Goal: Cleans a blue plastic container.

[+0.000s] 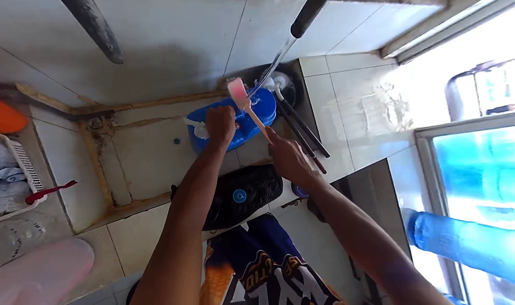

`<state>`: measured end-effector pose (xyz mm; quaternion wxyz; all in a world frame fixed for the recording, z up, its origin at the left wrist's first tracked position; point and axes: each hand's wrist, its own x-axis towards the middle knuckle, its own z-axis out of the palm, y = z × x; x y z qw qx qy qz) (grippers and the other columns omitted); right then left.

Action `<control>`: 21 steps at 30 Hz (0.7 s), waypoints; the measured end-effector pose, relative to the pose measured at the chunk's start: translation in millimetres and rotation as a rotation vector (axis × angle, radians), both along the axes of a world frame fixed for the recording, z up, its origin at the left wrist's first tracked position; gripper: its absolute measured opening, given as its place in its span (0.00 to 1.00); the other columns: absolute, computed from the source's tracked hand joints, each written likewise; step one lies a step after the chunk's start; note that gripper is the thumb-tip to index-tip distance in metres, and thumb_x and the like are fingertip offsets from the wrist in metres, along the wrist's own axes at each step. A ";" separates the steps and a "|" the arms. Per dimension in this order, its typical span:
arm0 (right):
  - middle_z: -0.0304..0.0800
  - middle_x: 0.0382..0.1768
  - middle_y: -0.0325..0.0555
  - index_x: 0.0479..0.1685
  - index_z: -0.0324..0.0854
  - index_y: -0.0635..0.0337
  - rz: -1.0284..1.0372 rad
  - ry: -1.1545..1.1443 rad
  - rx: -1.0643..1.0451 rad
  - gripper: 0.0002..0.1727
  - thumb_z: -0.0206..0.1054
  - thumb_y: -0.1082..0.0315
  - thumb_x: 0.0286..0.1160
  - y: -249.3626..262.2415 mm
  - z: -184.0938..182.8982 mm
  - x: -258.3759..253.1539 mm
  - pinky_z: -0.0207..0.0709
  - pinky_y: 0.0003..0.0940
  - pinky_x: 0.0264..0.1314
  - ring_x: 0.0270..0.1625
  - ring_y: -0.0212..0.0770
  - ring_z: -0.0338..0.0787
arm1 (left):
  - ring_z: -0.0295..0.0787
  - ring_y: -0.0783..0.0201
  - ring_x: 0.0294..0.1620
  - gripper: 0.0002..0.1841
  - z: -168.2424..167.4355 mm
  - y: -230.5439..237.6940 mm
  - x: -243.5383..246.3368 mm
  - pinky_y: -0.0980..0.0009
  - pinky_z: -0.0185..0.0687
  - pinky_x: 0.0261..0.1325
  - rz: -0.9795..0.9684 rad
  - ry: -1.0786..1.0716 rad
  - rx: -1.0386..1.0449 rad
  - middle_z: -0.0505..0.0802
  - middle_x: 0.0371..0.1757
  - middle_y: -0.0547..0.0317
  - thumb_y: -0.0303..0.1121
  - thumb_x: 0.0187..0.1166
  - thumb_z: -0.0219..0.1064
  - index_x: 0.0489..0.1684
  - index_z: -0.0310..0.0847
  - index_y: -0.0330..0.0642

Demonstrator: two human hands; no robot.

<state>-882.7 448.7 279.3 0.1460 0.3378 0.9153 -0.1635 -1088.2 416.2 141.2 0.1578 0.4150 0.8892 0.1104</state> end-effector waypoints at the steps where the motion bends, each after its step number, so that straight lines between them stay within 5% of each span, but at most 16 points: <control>1: 0.91 0.41 0.58 0.94 0.56 0.44 0.007 -0.024 -0.014 0.32 0.55 0.65 0.90 -1.4 9.2 6.1 0.86 0.63 0.45 0.42 0.61 0.93 | 0.92 0.44 0.47 0.19 -0.4 -0.3 -0.2 0.44 0.80 0.61 0.005 0.007 -0.001 0.94 0.39 0.45 0.48 0.69 0.78 0.40 0.88 0.39; 4: 0.92 0.45 0.60 0.93 0.57 0.44 -0.002 -0.172 -0.064 0.33 0.54 0.67 0.89 -5.7 23.2 7.6 0.84 0.64 0.53 0.49 0.62 0.93 | 0.92 0.43 0.46 0.16 -2.0 1.0 -11.4 0.43 0.80 0.59 0.032 0.001 0.039 0.94 0.38 0.46 0.45 0.69 0.77 0.37 0.88 0.40; 5: 0.92 0.44 0.60 0.91 0.62 0.43 -0.001 -0.194 -0.070 0.32 0.56 0.68 0.86 -4.5 10.3 1.9 0.84 0.65 0.51 0.48 0.63 0.93 | 0.92 0.42 0.47 0.16 -2.9 0.1 -13.9 0.41 0.81 0.58 0.032 -0.014 0.048 0.94 0.39 0.44 0.45 0.69 0.78 0.38 0.88 0.40; 7: 0.93 0.42 0.58 0.69 0.85 0.47 -0.010 -0.098 -0.076 0.20 0.62 0.71 0.80 1.2 -26.0 2.5 0.85 0.67 0.47 0.46 0.62 0.93 | 0.91 0.38 0.51 0.19 -1.3 -2.4 -8.8 0.38 0.81 0.58 0.016 -0.057 0.045 0.94 0.43 0.41 0.46 0.68 0.79 0.41 0.88 0.38; 8: 0.94 0.44 0.57 0.69 0.87 0.43 -0.003 -0.049 -0.071 0.23 0.61 0.73 0.79 6.3 -34.0 6.1 0.85 0.67 0.49 0.47 0.62 0.93 | 0.91 0.38 0.51 0.20 2.5 -1.1 -10.7 0.37 0.81 0.59 0.014 -0.062 0.046 0.94 0.43 0.40 0.46 0.68 0.80 0.43 0.89 0.37; 10: 0.92 0.48 0.56 0.84 0.73 0.35 0.023 0.026 -0.065 0.30 0.56 0.71 0.85 11.9 -19.0 31.3 0.84 0.64 0.53 0.50 0.60 0.92 | 0.91 0.40 0.52 0.21 7.2 0.6 -8.0 0.38 0.79 0.63 0.001 -0.062 0.012 0.94 0.44 0.41 0.48 0.67 0.80 0.44 0.89 0.38; 12: 0.89 0.58 0.56 0.96 0.49 0.33 -0.002 0.104 -0.074 0.34 0.52 0.64 0.92 18.2 3.9 57.2 0.84 0.63 0.59 0.55 0.58 0.92 | 0.91 0.41 0.52 0.22 5.0 0.4 -8.7 0.39 0.79 0.64 0.003 -0.049 -0.011 0.95 0.45 0.43 0.50 0.68 0.79 0.46 0.89 0.40; 14: 0.88 0.47 0.54 0.98 0.33 0.41 -0.047 0.165 -0.029 0.39 0.51 0.63 0.92 20.1 11.2 75.1 0.86 0.60 0.44 0.40 0.54 0.91 | 0.92 0.42 0.53 0.22 1.8 -2.2 -2.7 0.39 0.78 0.64 -0.007 -0.050 -0.030 0.95 0.46 0.43 0.51 0.68 0.79 0.49 0.89 0.41; 15: 0.88 0.43 0.53 0.98 0.39 0.44 -0.076 0.186 -0.009 0.37 0.50 0.65 0.92 18.2 11.4 77.8 0.86 0.58 0.43 0.38 0.53 0.90 | 0.92 0.42 0.53 0.23 1.5 -2.6 0.8 0.39 0.78 0.64 -0.010 -0.049 -0.032 0.95 0.46 0.44 0.51 0.68 0.79 0.48 0.89 0.42; 17: 0.91 0.50 0.57 0.93 0.59 0.49 -0.122 0.181 -0.010 0.30 0.51 0.68 0.91 7.7 8.7 68.1 0.85 0.60 0.53 0.47 0.56 0.92 | 0.91 0.42 0.54 0.23 2.3 -1.4 3.1 0.40 0.78 0.67 -0.008 -0.046 -0.028 0.95 0.46 0.44 0.51 0.68 0.79 0.49 0.89 0.41; 19: 0.92 0.54 0.59 0.91 0.63 0.49 -0.121 0.113 -0.029 0.29 0.52 0.66 0.90 -3.1 -6.9 43.4 0.84 0.63 0.58 0.53 0.60 0.93 | 0.92 0.42 0.53 0.22 2.6 -0.3 1.6 0.40 0.79 0.64 0.005 -0.032 -0.021 0.95 0.45 0.43 0.51 0.67 0.79 0.46 0.89 0.41; 21: 0.93 0.44 0.59 0.92 0.60 0.49 -0.099 0.096 -0.012 0.30 0.51 0.66 0.89 -3.3 -39.9 9.0 0.86 0.63 0.48 0.46 0.62 0.94 | 0.92 0.41 0.52 0.21 2.6 -0.5 -0.6 0.39 0.79 0.63 0.007 -0.031 -0.019 0.94 0.43 0.42 0.50 0.67 0.79 0.43 0.89 0.39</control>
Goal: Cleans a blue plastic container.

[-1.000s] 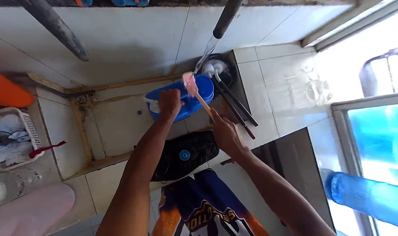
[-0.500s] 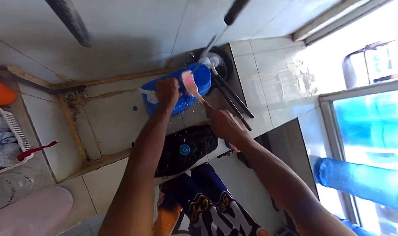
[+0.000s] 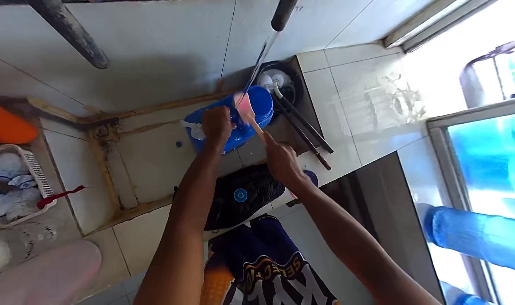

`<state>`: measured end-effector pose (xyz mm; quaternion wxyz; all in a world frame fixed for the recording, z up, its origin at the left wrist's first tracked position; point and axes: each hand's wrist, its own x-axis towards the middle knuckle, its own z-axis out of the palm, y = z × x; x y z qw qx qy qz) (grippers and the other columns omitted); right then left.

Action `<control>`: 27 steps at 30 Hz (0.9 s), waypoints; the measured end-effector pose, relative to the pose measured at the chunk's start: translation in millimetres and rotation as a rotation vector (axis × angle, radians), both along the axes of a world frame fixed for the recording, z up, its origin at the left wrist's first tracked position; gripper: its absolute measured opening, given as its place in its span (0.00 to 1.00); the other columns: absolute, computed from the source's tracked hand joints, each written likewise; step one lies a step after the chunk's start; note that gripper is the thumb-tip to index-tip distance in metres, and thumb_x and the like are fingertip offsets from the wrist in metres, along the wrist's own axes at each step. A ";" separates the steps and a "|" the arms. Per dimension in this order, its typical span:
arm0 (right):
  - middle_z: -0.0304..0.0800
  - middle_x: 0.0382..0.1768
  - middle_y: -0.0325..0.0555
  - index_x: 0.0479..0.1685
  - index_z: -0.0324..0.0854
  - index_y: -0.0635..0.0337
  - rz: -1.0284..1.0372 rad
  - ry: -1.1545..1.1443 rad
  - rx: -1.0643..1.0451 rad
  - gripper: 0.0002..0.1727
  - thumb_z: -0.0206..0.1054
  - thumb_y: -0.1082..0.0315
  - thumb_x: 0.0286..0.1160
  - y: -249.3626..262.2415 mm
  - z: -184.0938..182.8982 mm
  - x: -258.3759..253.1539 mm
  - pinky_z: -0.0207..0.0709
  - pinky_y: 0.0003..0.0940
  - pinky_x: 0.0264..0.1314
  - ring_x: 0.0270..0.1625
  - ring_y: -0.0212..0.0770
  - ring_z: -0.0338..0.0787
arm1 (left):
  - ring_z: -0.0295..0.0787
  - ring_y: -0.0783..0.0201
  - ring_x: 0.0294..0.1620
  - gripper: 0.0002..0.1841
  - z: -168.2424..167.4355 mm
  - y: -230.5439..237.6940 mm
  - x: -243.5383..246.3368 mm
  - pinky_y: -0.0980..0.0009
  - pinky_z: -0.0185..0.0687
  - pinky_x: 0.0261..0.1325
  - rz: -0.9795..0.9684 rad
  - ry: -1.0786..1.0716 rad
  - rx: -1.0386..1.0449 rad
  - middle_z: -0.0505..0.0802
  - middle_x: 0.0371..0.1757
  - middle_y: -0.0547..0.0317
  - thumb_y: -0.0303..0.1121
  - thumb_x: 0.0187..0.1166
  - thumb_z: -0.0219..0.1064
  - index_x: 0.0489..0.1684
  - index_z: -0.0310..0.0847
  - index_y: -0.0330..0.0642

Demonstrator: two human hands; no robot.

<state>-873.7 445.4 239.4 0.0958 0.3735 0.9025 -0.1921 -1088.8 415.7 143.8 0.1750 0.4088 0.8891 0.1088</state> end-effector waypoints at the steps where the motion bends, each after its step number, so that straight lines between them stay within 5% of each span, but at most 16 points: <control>1: 0.92 0.42 0.59 0.93 0.57 0.47 0.002 0.000 0.007 0.31 0.50 0.66 0.89 3.5 -13.9 -14.0 0.86 0.63 0.46 0.44 0.62 0.94 | 0.92 0.41 0.51 0.22 -1.1 -0.7 2.3 0.39 0.80 0.62 -0.013 0.004 -0.009 0.94 0.43 0.42 0.50 0.68 0.79 0.42 0.88 0.39; 6: 0.90 0.35 0.58 0.95 0.52 0.41 0.026 -0.049 -0.002 0.34 0.53 0.67 0.89 -1.6 -0.9 4.1 0.86 0.62 0.36 0.35 0.62 0.92 | 0.91 0.40 0.52 0.20 4.4 1.3 -10.2 0.37 0.82 0.54 -0.016 -0.008 -0.048 0.94 0.44 0.42 0.49 0.66 0.79 0.42 0.89 0.41; 11: 0.91 0.38 0.59 0.96 0.48 0.41 0.022 -0.136 0.025 0.36 0.52 0.68 0.88 6.3 -8.2 -27.6 0.86 0.64 0.41 0.42 0.64 0.93 | 0.90 0.36 0.56 0.29 0.3 8.7 -32.0 0.32 0.81 0.53 -0.059 -0.022 -0.035 0.93 0.50 0.38 0.56 0.63 0.80 0.49 0.87 0.38; 17: 0.91 0.41 0.62 0.92 0.57 0.44 0.069 -0.196 0.033 0.34 0.56 0.69 0.84 16.1 8.8 -24.0 0.85 0.66 0.43 0.44 0.66 0.93 | 0.89 0.36 0.58 0.26 -4.0 3.3 -25.6 0.33 0.82 0.56 -0.058 -0.005 -0.004 0.93 0.51 0.38 0.52 0.64 0.80 0.48 0.88 0.39; 20: 0.90 0.46 0.64 0.94 0.51 0.44 0.063 -0.193 0.045 0.38 0.55 0.71 0.83 12.4 3.2 -53.3 0.86 0.65 0.46 0.49 0.67 0.92 | 0.89 0.37 0.57 0.26 0.1 1.3 -15.5 0.34 0.82 0.57 -0.058 0.001 -0.043 0.92 0.51 0.38 0.53 0.64 0.81 0.48 0.87 0.38; 24: 0.89 0.37 0.61 0.94 0.51 0.42 0.119 -0.259 0.061 0.38 0.59 0.70 0.84 -2.2 24.8 16.8 0.85 0.66 0.39 0.39 0.66 0.92 | 0.91 0.40 0.55 0.23 1.1 0.1 -24.8 0.35 0.82 0.54 -0.044 -0.008 -0.027 0.94 0.49 0.43 0.50 0.63 0.80 0.48 0.88 0.42; 27: 0.93 0.45 0.60 0.93 0.59 0.41 0.067 -0.157 0.061 0.32 0.54 0.67 0.89 9.9 52.4 69.2 0.84 0.67 0.50 0.45 0.63 0.93 | 0.90 0.38 0.57 0.27 1.5 0.0 -23.4 0.34 0.82 0.55 -0.078 -0.012 -0.013 0.93 0.51 0.41 0.53 0.62 0.81 0.51 0.89 0.42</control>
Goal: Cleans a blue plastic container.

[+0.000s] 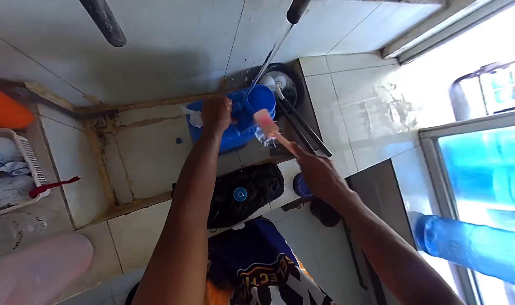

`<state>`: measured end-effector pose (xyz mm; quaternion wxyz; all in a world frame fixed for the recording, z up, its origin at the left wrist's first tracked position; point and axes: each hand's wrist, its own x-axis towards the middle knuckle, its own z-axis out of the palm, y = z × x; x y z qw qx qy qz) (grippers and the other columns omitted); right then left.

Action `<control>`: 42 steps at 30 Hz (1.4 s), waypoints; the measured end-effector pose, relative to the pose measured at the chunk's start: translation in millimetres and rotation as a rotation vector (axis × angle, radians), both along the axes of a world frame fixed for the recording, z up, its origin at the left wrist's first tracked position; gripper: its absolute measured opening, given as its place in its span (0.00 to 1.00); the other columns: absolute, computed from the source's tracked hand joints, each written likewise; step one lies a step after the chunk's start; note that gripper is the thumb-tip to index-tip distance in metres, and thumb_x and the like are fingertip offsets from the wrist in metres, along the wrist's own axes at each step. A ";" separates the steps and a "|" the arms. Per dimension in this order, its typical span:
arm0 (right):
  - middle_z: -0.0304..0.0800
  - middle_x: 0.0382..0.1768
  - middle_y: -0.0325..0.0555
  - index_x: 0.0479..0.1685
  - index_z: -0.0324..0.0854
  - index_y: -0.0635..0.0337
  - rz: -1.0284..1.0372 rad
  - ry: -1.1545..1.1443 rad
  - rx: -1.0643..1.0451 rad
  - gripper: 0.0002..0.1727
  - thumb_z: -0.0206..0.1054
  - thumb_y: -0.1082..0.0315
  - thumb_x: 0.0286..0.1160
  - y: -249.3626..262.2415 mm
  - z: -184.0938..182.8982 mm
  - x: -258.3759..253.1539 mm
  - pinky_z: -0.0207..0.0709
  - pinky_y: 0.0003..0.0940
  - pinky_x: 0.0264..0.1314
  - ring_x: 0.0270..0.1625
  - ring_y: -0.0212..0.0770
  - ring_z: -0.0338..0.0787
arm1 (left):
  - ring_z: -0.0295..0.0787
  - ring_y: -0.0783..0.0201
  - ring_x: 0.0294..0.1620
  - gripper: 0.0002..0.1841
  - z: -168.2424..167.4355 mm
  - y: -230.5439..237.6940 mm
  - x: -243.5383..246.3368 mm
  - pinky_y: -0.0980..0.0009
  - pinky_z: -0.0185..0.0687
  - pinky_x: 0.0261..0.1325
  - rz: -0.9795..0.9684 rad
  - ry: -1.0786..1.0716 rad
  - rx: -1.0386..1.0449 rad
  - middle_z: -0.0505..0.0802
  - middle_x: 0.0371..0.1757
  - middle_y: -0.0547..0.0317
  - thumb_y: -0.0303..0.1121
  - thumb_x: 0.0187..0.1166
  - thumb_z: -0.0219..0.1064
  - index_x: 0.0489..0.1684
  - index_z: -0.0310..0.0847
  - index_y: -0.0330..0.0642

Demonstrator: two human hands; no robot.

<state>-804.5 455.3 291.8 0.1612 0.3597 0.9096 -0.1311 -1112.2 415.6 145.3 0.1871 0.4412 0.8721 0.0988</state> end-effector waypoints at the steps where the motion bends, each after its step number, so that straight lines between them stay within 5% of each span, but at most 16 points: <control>1: 0.93 0.47 0.58 0.93 0.58 0.42 -0.042 0.065 -0.047 0.31 0.54 0.66 0.90 8.6 6.9 13.2 0.86 0.62 0.51 0.44 0.57 0.94 | 0.90 0.39 0.58 0.28 1.1 -0.1 -0.6 0.35 0.81 0.57 -0.006 0.006 -0.012 0.93 0.52 0.42 0.55 0.63 0.81 0.52 0.89 0.42; 4: 0.92 0.48 0.47 0.93 0.56 0.49 -0.164 0.281 -0.305 0.32 0.54 0.66 0.90 22.2 2.9 41.3 0.92 0.43 0.37 0.31 0.40 0.92 | 0.90 0.40 0.56 0.27 -3.4 -2.0 2.2 0.37 0.82 0.56 -0.021 0.019 -0.038 0.93 0.49 0.42 0.56 0.64 0.79 0.49 0.88 0.41; 8: 0.86 0.32 0.51 0.90 0.63 0.49 -0.319 0.281 -0.546 0.27 0.47 0.62 0.95 -2.9 -28.2 1.9 0.85 0.43 0.29 0.24 0.42 0.84 | 0.90 0.39 0.56 0.24 -3.3 -1.6 8.7 0.36 0.80 0.58 -0.020 0.020 -0.028 0.93 0.50 0.41 0.52 0.67 0.79 0.49 0.88 0.41; 13: 0.83 0.30 0.52 0.93 0.59 0.37 -0.361 0.431 -0.551 0.29 0.48 0.58 0.95 -2.8 -110.4 -68.2 0.79 0.49 0.26 0.22 0.47 0.79 | 0.92 0.40 0.52 0.24 -9.2 -7.1 18.5 0.37 0.82 0.55 -0.003 0.079 -0.029 0.94 0.45 0.41 0.53 0.68 0.78 0.44 0.87 0.39; 15: 0.84 0.30 0.54 0.93 0.59 0.33 -0.363 0.391 -0.513 0.28 0.47 0.55 0.95 -11.3 -100.7 -56.7 0.78 0.49 0.25 0.23 0.50 0.80 | 0.92 0.39 0.52 0.24 -4.2 -6.7 17.9 0.37 0.82 0.53 0.017 0.071 -0.033 0.94 0.45 0.41 0.52 0.68 0.78 0.44 0.88 0.39; 20: 0.92 0.52 0.62 0.91 0.64 0.47 -0.275 0.403 -0.387 0.27 0.48 0.62 0.94 6.4 -109.0 -98.3 0.83 0.61 0.57 0.50 0.59 0.92 | 0.91 0.37 0.54 0.24 -7.0 -9.9 27.3 0.34 0.81 0.56 -0.002 0.030 -0.006 0.93 0.48 0.38 0.51 0.70 0.77 0.47 0.87 0.37; 22: 0.92 0.53 0.61 0.92 0.62 0.44 -0.255 0.410 -0.363 0.28 0.47 0.61 0.94 5.9 -109.0 -109.6 0.83 0.62 0.57 0.51 0.59 0.92 | 0.91 0.39 0.54 0.24 -8.4 -10.7 25.2 0.36 0.80 0.59 0.004 0.039 0.012 0.94 0.47 0.40 0.51 0.68 0.78 0.47 0.88 0.39; 25: 0.91 0.43 0.59 0.92 0.63 0.42 -0.277 0.419 -0.341 0.27 0.48 0.60 0.94 2.8 -107.9 -97.6 0.83 0.59 0.46 0.39 0.56 0.90 | 0.90 0.40 0.54 0.25 -4.5 -4.0 10.0 0.37 0.81 0.58 0.004 0.045 -0.008 0.93 0.48 0.42 0.53 0.65 0.79 0.46 0.88 0.40; 29: 0.91 0.56 0.62 0.92 0.62 0.46 -0.243 0.388 -0.345 0.28 0.48 0.62 0.94 7.8 -107.4 -122.5 0.82 0.62 0.61 0.55 0.61 0.92 | 0.89 0.38 0.58 0.27 -10.2 -5.1 12.0 0.34 0.81 0.57 -0.001 0.021 -0.022 0.93 0.52 0.40 0.54 0.65 0.79 0.50 0.88 0.39; 33: 0.90 0.39 0.59 0.91 0.63 0.43 -0.244 0.383 -0.312 0.27 0.48 0.60 0.95 -12.4 -99.5 -74.5 0.83 0.60 0.40 0.36 0.58 0.89 | 0.91 0.38 0.54 0.24 -1.8 -2.7 7.5 0.35 0.83 0.53 0.013 0.038 -0.015 0.93 0.48 0.40 0.52 0.65 0.80 0.45 0.88 0.39; 37: 0.91 0.49 0.62 0.91 0.63 0.46 -0.248 0.312 -0.358 0.27 0.46 0.62 0.94 10.1 -95.7 -110.7 0.83 0.61 0.53 0.45 0.59 0.92 | 0.91 0.38 0.54 0.23 -5.5 -3.3 16.7 0.36 0.82 0.56 0.004 0.027 -0.027 0.94 0.48 0.41 0.51 0.67 0.79 0.48 0.88 0.40; 40: 0.86 0.34 0.55 0.90 0.64 0.43 -0.284 0.386 -0.483 0.26 0.46 0.60 0.95 16.1 -74.8 -101.8 0.85 0.50 0.27 0.23 0.49 0.85 | 0.91 0.41 0.55 0.24 -7.4 -7.1 22.5 0.37 0.81 0.57 0.019 0.035 -0.052 0.94 0.49 0.43 0.52 0.66 0.79 0.50 0.88 0.43; 42: 0.86 0.31 0.51 0.87 0.64 0.49 -0.310 0.492 -0.535 0.25 0.49 0.62 0.94 16.4 -44.7 -63.8 0.88 0.46 0.26 0.21 0.45 0.86 | 0.91 0.40 0.55 0.25 -6.6 0.0 13.4 0.36 0.81 0.58 0.037 0.024 -0.022 0.94 0.49 0.42 0.53 0.65 0.79 0.50 0.88 0.42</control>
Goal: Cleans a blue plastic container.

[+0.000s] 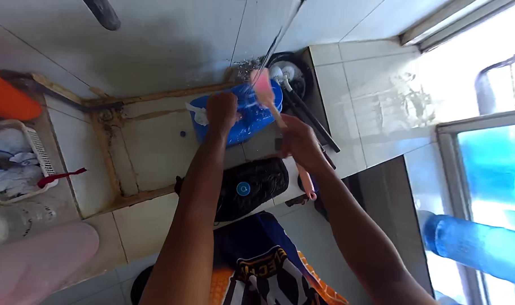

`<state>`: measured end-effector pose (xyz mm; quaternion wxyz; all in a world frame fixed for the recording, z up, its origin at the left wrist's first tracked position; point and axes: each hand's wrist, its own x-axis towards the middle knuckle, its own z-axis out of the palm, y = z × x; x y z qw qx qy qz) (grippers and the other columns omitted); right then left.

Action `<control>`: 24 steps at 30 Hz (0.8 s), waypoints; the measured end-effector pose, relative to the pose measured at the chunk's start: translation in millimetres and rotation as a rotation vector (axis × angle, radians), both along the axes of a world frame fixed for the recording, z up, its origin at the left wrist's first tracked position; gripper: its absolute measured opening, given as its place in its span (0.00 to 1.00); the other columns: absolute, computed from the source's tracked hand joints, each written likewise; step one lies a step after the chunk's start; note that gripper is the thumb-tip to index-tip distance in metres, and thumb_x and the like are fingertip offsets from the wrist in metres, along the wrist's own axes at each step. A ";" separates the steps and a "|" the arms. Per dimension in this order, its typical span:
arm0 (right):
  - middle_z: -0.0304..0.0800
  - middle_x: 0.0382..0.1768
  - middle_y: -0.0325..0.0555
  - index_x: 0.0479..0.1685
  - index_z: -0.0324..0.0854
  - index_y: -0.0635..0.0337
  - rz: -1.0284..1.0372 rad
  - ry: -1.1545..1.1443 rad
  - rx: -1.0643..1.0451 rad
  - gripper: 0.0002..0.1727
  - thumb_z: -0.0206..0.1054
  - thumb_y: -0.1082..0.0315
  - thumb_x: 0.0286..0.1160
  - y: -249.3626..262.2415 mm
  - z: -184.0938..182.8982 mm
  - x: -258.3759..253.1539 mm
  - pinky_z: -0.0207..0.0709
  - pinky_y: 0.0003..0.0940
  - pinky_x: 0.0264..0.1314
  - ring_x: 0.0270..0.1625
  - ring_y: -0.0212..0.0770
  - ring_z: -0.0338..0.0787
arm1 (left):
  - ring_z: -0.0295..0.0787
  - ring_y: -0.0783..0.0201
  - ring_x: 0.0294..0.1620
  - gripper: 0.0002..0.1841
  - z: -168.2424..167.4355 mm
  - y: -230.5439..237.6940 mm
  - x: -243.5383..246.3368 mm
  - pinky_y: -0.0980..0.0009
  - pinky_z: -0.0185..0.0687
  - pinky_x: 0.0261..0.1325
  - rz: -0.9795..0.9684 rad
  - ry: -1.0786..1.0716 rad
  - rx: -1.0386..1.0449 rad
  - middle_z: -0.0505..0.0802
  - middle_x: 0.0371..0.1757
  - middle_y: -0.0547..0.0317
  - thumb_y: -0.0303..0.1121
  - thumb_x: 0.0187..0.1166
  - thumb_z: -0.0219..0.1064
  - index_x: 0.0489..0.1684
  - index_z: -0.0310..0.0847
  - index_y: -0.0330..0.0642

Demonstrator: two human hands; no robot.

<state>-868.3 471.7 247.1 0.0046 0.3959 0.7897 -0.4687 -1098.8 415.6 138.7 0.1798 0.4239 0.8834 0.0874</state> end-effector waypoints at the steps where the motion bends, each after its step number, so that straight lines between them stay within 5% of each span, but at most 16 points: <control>1: 0.88 0.34 0.50 0.84 0.62 0.51 0.007 -0.021 0.033 0.23 0.49 0.63 0.94 -3.2 12.1 20.2 0.87 0.44 0.27 0.23 0.43 0.87 | 0.91 0.40 0.56 0.25 -0.6 1.3 -1.2 0.36 0.81 0.59 0.011 -0.013 0.007 0.94 0.49 0.42 0.53 0.65 0.79 0.50 0.88 0.41; 3: 0.90 0.43 0.49 0.78 0.60 0.56 0.053 -0.141 0.180 0.20 0.52 0.65 0.91 -9.6 15.9 43.9 0.86 0.48 0.28 0.27 0.46 0.88 | 0.91 0.40 0.56 0.25 -2.6 0.1 -0.4 0.36 0.81 0.59 0.016 -0.033 0.018 0.94 0.50 0.42 0.52 0.65 0.79 0.51 0.88 0.42; 6: 0.89 0.38 0.53 0.91 0.51 0.47 0.160 -0.253 0.303 0.30 0.53 0.62 0.91 -11.3 -8.0 30.3 0.87 0.59 0.37 0.33 0.54 0.91 | 0.91 0.42 0.55 0.24 0.9 0.4 -5.1 0.38 0.81 0.58 0.010 -0.020 0.032 0.94 0.48 0.44 0.51 0.63 0.81 0.49 0.89 0.43; 9: 0.92 0.52 0.63 0.93 0.60 0.45 0.170 -0.264 0.248 0.29 0.48 0.64 0.93 -4.7 -37.3 -21.2 0.83 0.65 0.57 0.50 0.62 0.93 | 0.92 0.43 0.54 0.21 0.0 1.9 -6.2 0.39 0.82 0.57 0.017 0.017 0.028 0.94 0.47 0.45 0.50 0.65 0.80 0.46 0.89 0.44; 10: 0.91 0.52 0.63 0.92 0.61 0.46 0.150 -0.259 0.202 0.28 0.46 0.64 0.94 -3.2 -40.1 -35.0 0.83 0.62 0.55 0.48 0.60 0.92 | 0.91 0.42 0.54 0.20 -0.1 1.8 -5.3 0.39 0.81 0.58 0.021 0.013 0.025 0.94 0.47 0.44 0.49 0.66 0.79 0.46 0.89 0.43; 13: 0.86 0.39 0.58 0.91 0.63 0.45 0.072 -0.269 0.034 0.26 0.43 0.61 0.96 -4.9 -34.2 -31.7 0.85 0.50 0.28 0.24 0.49 0.85 | 0.92 0.41 0.52 0.19 -1.7 1.7 1.7 0.39 0.82 0.56 0.035 0.018 0.015 0.94 0.45 0.44 0.46 0.66 0.78 0.44 0.88 0.42; 17: 0.91 0.44 0.58 0.84 0.71 0.52 0.180 -0.304 0.162 0.25 0.49 0.64 0.91 11.3 -23.1 -38.8 0.86 0.59 0.46 0.39 0.54 0.92 | 0.91 0.40 0.53 0.22 -1.5 -0.1 -0.1 0.38 0.79 0.61 0.030 0.000 0.050 0.94 0.47 0.41 0.48 0.67 0.79 0.45 0.87 0.38; 20: 0.89 0.60 0.62 0.98 0.35 0.46 0.320 -0.387 0.350 0.41 0.51 0.67 0.88 6.3 -31.9 -66.7 0.82 0.66 0.62 0.59 0.63 0.92 | 0.90 0.39 0.54 0.24 -0.8 -2.1 1.2 0.37 0.79 0.62 0.024 -0.013 0.064 0.94 0.48 0.40 0.49 0.65 0.80 0.46 0.88 0.37; 24: 0.92 0.50 0.63 0.94 0.54 0.41 0.360 -0.449 0.455 0.32 0.50 0.65 0.90 -5.8 -51.6 -46.2 0.84 0.70 0.53 0.52 0.66 0.93 | 0.91 0.44 0.52 0.12 0.0 0.1 -0.1 0.41 0.79 0.60 0.029 0.009 0.050 0.94 0.45 0.46 0.39 0.70 0.73 0.44 0.89 0.43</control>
